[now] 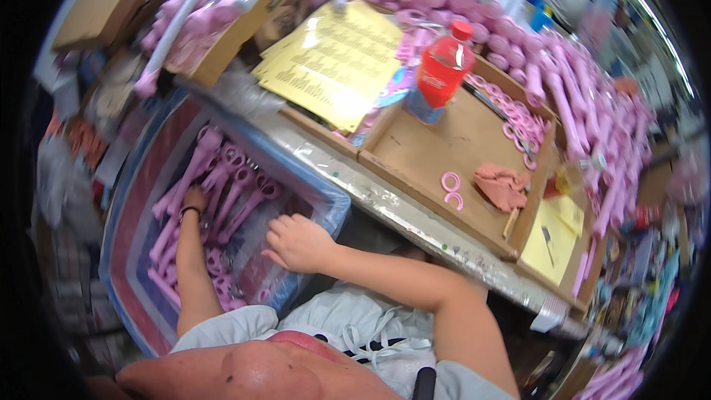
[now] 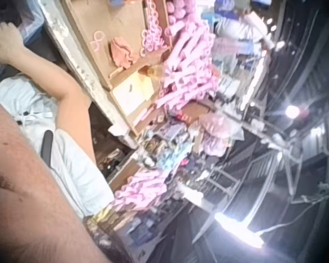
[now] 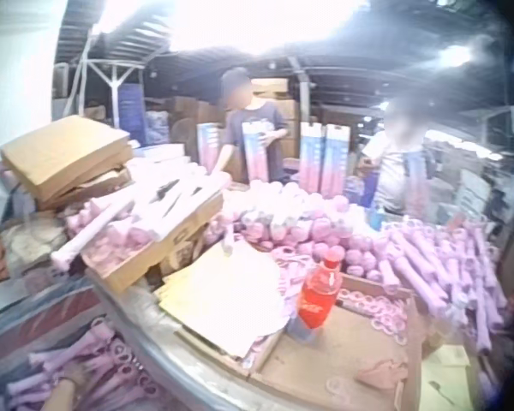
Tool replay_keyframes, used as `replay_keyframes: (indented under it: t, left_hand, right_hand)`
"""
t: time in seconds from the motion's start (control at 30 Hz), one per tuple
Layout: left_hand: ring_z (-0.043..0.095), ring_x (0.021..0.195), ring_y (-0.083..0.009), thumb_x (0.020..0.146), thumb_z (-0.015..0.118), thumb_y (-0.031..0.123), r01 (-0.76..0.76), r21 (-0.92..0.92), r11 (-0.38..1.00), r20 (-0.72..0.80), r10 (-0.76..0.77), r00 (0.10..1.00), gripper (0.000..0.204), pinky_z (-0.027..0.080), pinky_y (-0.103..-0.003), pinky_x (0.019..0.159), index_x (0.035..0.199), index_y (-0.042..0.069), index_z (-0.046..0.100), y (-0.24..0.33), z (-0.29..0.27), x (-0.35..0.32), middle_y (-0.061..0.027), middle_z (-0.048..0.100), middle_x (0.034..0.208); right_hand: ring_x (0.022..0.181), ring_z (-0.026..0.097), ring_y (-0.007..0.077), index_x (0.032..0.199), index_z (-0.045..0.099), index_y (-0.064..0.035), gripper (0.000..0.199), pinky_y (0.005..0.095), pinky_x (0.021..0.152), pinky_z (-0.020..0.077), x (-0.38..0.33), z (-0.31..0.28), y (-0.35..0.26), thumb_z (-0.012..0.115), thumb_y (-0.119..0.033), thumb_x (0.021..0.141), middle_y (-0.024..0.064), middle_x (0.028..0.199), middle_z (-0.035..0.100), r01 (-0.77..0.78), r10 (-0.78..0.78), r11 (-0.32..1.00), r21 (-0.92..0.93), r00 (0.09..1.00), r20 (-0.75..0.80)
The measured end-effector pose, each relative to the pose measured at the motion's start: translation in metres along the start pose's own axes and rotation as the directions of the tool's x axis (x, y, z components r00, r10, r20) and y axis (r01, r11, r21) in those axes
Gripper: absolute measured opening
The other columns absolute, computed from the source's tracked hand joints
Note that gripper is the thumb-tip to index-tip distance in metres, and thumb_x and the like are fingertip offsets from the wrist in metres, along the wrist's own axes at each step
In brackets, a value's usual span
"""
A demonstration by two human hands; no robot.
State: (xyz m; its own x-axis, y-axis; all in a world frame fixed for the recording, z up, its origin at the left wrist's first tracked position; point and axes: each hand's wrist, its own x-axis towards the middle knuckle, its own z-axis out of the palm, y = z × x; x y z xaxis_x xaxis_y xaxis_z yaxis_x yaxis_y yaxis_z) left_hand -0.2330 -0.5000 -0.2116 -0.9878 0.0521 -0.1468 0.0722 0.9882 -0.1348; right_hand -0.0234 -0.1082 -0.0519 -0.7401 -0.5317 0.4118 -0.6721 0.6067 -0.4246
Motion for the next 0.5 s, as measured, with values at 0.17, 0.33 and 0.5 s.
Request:
replay_keyframes:
  t: [0.17,0.33,0.5]
  left_hand:
    - [0.054,0.115,-0.0343,0.084,0.056,0.041,0.376,0.161,0.913,0.047,-0.387,0.921,0.043,0.046,-0.045,0.093,0.114,0.011,0.064,-0.022,0.01,0.041,-0.019,0.057,0.123]
    - [0.033,0.134,-0.0303,0.087,0.052,0.043,0.518,0.257,0.816,0.067,-0.55,0.832,0.043,0.022,-0.05,0.111,0.124,0.022,0.059,-0.022,0.023,0.063,-0.0122,0.038,0.143]
    - [0.042,0.126,-0.0349,0.089,0.047,0.025,0.244,0.335,0.91,-0.139,-0.208,0.968,0.028,0.018,-0.055,0.111,0.112,0.021,0.064,-0.036,0.027,0.038,-0.0181,0.05,0.128]
  right_hand:
    - [0.067,0.056,0.0256,0.068,0.056,-0.0063,0.027,0.035,0.061,0.0446,-0.007,0.003,0.0,0.06,-0.029,0.082,0.0088,0.068,0.054,-0.094,0.094,0.995,0.019,0.995,0.023]
    - [0.066,0.056,0.0256,0.067,0.055,-0.0059,0.025,0.0357,0.06,0.0453,-0.001,0.0,-0.002,0.061,-0.026,0.079,0.0091,0.067,0.053,-0.183,0.18,0.983,0.027,0.981,0.072]
    - [0.067,0.058,0.0264,0.068,0.057,-0.005,0.023,0.0364,0.06,0.0463,-0.003,0.004,0.0,0.061,-0.025,0.078,0.0095,0.067,0.055,-0.185,0.185,0.982,0.034,0.983,0.02]
